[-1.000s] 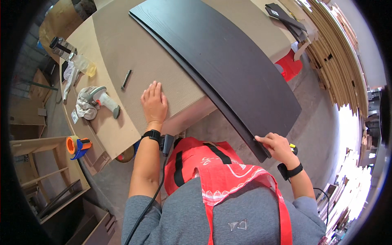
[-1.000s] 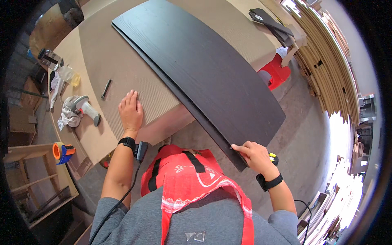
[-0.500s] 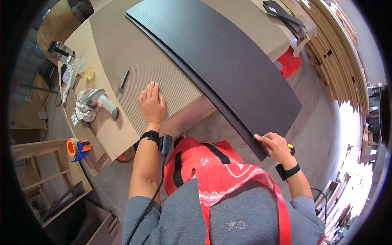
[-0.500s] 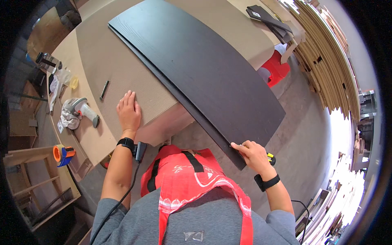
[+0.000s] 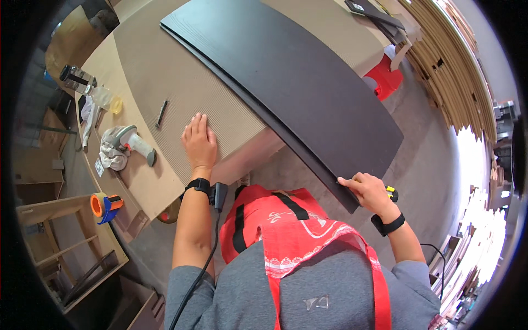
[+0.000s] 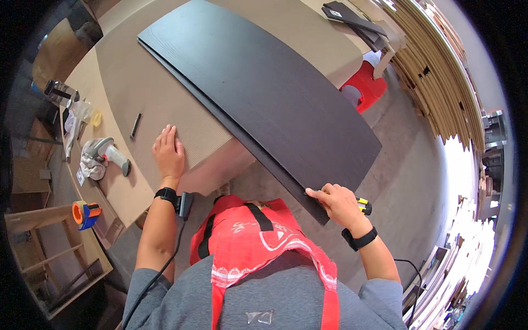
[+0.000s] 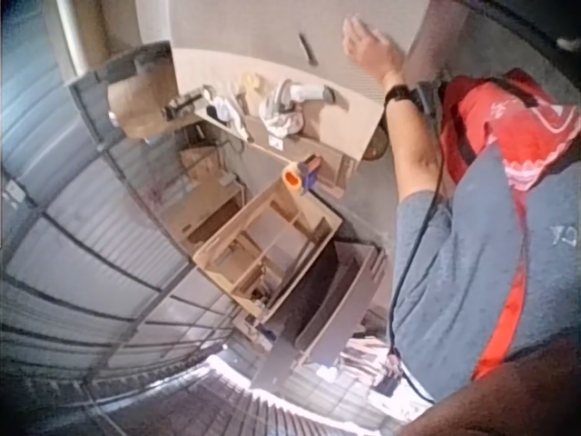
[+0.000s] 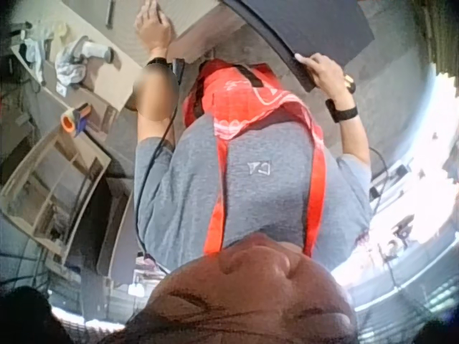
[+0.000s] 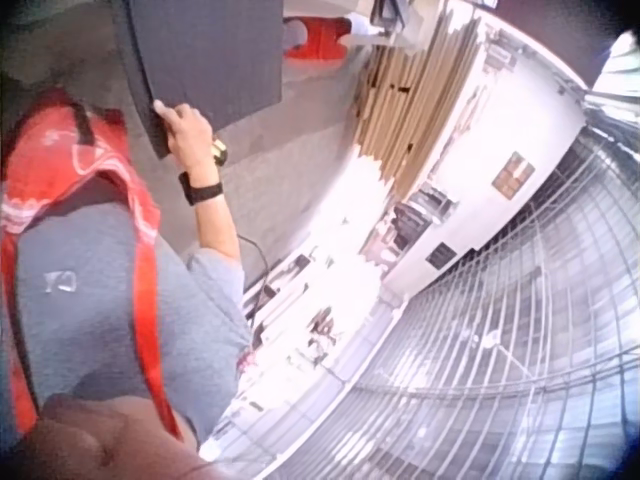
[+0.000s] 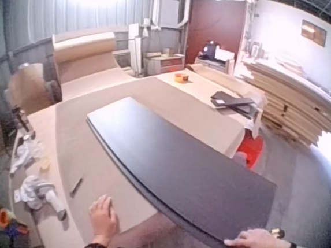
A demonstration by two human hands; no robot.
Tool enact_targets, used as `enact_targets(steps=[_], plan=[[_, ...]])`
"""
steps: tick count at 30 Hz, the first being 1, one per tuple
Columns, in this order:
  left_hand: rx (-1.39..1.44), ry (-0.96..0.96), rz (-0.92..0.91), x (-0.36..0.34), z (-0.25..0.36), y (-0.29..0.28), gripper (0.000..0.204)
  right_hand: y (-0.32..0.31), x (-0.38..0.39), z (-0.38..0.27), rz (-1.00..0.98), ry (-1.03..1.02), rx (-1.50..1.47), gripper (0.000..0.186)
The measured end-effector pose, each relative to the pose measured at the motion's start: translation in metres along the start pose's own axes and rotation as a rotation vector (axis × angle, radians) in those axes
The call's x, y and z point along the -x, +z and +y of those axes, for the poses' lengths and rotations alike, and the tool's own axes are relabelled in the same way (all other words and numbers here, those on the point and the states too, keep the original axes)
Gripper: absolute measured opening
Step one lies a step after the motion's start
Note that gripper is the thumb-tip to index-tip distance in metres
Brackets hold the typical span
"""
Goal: Finishing a wooden panel by trimming edges and cleaning the surface.
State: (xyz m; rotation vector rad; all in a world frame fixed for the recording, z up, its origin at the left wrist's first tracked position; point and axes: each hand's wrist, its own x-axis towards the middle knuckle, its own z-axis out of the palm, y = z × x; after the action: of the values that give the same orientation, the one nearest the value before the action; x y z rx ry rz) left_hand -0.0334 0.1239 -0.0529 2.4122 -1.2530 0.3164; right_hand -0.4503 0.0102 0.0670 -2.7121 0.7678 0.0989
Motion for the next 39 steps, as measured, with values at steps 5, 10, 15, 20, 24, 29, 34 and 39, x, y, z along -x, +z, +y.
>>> enact_targets(steps=[5, 10, 15, 20, 24, 29, 34, 39], plan=[[0.005, -0.014, -0.021, 0.001, 0.002, -0.002, 0.039, -0.004, 0.016, 0.002, -0.043, 0.054, -0.021, 0.04], [0.009, -0.008, -0.012, 0.001, 0.0, 0.0, 0.04, -0.008, 0.038, 0.003, -0.09, 0.112, -0.012, 0.038], [0.019, 0.001, 0.002, 0.001, -0.001, 0.001, 0.039, -0.012, 0.049, 0.006, -0.107, 0.151, -0.061, 0.038], [-0.026, -0.006, -0.018, -0.001, 0.004, -0.005, 0.037, 0.001, 0.039, 0.004, 0.075, 0.133, -0.133, 0.04], [0.003, -0.008, -0.043, -0.002, 0.006, -0.005, 0.036, 0.018, 0.032, 0.001, 0.143, 0.085, -0.057, 0.043], [0.01, -0.012, -0.043, -0.002, 0.004, -0.007, 0.037, 0.014, 0.042, -0.002, 0.072, 0.107, 0.06, 0.046], [-0.027, -0.027, -0.055, -0.002, 0.007, -0.008, 0.037, 0.011, 0.044, -0.001, 0.103, 0.081, 0.009, 0.045], [-0.06, -0.037, -0.082, -0.003, 0.007, -0.009, 0.038, 0.019, 0.022, -0.006, 0.233, 0.097, -0.033, 0.045]])
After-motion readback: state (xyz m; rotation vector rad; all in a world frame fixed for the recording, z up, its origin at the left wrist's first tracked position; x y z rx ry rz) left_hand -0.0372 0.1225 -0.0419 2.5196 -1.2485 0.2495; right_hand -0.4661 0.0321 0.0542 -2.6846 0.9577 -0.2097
